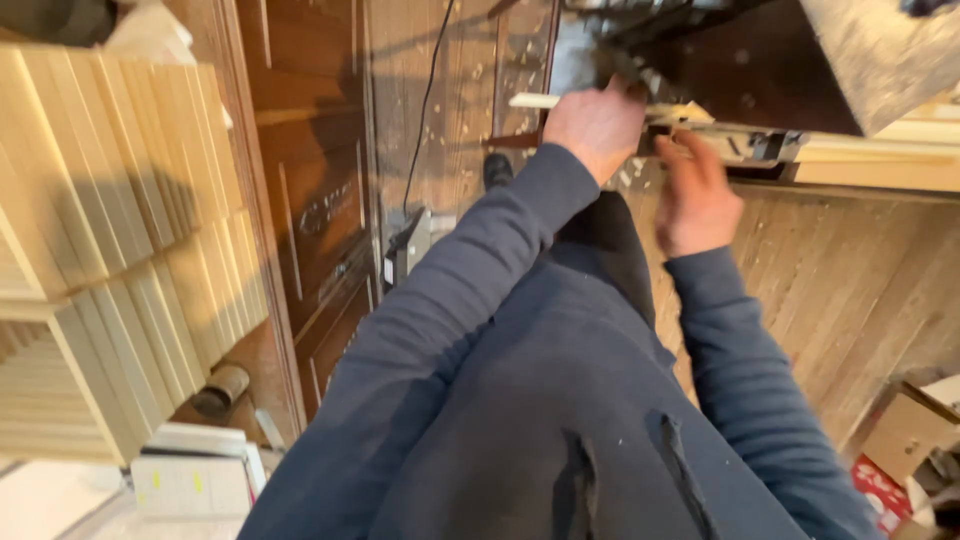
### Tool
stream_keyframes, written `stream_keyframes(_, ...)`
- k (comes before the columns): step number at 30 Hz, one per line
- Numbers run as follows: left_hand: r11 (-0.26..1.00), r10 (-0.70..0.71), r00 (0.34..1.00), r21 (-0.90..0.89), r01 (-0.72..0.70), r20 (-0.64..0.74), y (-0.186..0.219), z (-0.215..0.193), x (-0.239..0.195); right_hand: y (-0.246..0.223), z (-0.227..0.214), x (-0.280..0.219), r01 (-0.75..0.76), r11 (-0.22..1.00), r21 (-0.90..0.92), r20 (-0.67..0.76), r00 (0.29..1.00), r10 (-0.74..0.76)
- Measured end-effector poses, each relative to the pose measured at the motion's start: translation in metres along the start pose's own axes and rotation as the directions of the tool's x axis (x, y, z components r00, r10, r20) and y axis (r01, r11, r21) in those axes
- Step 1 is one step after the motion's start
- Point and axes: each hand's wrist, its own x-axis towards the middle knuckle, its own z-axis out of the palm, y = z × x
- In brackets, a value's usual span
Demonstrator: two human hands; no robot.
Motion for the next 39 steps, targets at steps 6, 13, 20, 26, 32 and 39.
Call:
stream_keyframes(6, 1.0, 0.019, 0.994, 0.006, -0.019, -0.104, -0.004, 0.018, 0.003, -0.021, 0.036, 0.017, -0.063, 0.997, 0.04, 0.145, 0.988, 0.057)
stream_keyframes(13, 1.0, -0.008, 0.999, 0.023, 0.009, -0.053, -0.012, 0.017, 0.006, -0.034, 0.033, 0.034, -0.076, 0.993, 0.094, 0.175, 0.983, 0.059)
stream_keyframes(20, 0.999, 0.01, 0.981, -0.044, -0.019, -0.195, -0.031, -0.002, -0.028, -0.039, 0.022, 0.044, -0.006, 0.991, 0.13, 0.195, 0.981, -0.02)
stream_keyframes(26, 0.979, -0.066, 0.905, -0.201, -0.021, -0.42, -0.088, -0.053, -0.087, -0.046, 0.016, 0.049, -0.006, 0.995, 0.1, 0.213, 0.977, -0.016)
stream_keyframes(32, 0.165, -0.376, 0.924, -0.986, -0.008, -0.07, -0.173, 0.02, -0.128, -0.033, 0.019, 0.048, 0.05, 0.991, 0.123, 0.194, 0.978, -0.073)
stream_keyframes(39, 0.018, -0.558, 0.821, -0.987, 0.159, 0.122, -0.147, 0.053, -0.137, -0.035, 0.017, 0.051, 0.058, 0.99, 0.128, 0.197, 0.977, -0.083)
